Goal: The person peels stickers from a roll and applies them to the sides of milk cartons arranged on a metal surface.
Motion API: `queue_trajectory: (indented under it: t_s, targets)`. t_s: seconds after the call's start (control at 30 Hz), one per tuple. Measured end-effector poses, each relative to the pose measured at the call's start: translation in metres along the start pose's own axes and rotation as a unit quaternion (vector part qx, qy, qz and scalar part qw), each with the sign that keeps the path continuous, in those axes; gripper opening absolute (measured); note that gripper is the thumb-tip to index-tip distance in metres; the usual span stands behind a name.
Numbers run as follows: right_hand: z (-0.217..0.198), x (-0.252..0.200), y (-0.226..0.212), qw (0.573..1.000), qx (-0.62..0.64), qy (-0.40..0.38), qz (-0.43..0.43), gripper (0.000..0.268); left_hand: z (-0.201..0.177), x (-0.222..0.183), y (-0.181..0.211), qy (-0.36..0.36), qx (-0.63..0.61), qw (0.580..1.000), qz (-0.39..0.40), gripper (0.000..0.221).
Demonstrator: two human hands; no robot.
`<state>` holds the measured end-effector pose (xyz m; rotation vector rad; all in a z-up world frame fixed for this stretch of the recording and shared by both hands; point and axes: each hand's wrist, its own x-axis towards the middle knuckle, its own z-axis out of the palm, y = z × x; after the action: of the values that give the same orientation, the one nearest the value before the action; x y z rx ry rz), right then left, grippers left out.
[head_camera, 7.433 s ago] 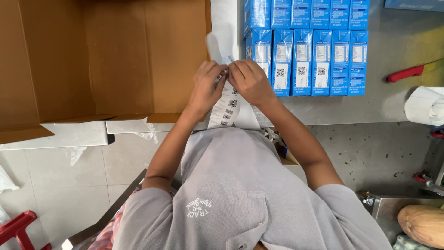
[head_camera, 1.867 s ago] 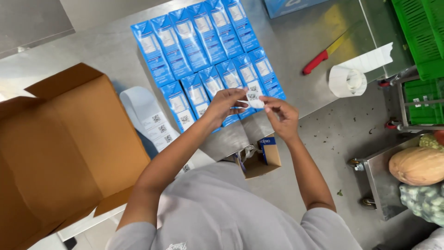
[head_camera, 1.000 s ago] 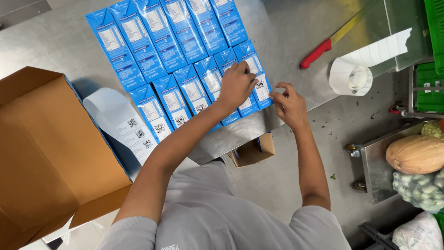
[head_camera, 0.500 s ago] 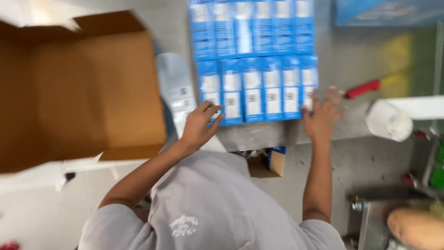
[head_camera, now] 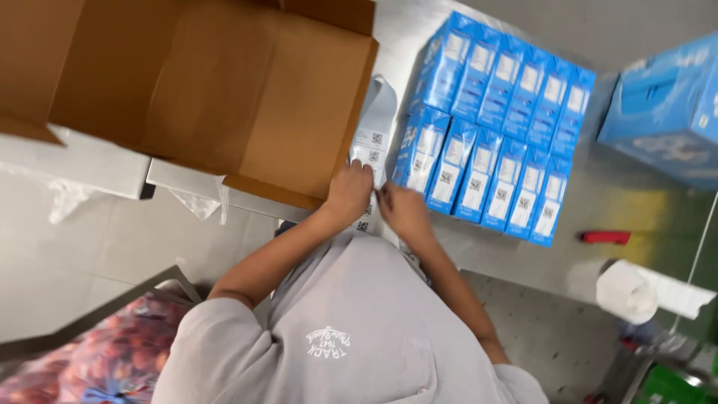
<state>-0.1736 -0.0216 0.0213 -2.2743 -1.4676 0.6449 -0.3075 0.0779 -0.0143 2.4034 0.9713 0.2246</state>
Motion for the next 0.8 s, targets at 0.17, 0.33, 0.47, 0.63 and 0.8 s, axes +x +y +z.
queue_trajectory:
  t_s: [0.17, 0.33, 0.47, 0.63, 0.8]
  targets:
    - [0.078, -0.018, 0.065, 0.988, -0.061, -0.141, -0.030, 0.051, 0.041, -0.038, -0.005, -0.137, 0.055, 0.987, -0.065, 0.066]
    - [0.105, -0.018, 0.050, 0.974, 0.184, -0.070, 0.108, 0.084, 0.051, -0.052, -0.020, -0.153, -0.078, 0.983, -0.072, 0.096]
    - [0.136, -0.019, 0.082, 0.929, 0.363, -0.019, 0.071, 0.074, 0.035, -0.058, -0.021, -0.116, -0.139, 0.980, -0.080, 0.102]
    - [0.108, -0.042, 0.078, 0.828, 0.544, -0.090, 0.106, 0.023, 0.015, -0.053, -0.027, -0.135, -0.305, 0.934, -0.125, 0.116]
    - [0.075, -0.058, 0.033, 0.847, 0.507, -0.111, 0.115, 0.031, 0.003, -0.036, -0.031, -0.012, -0.515, 0.847, -0.129, 0.099]
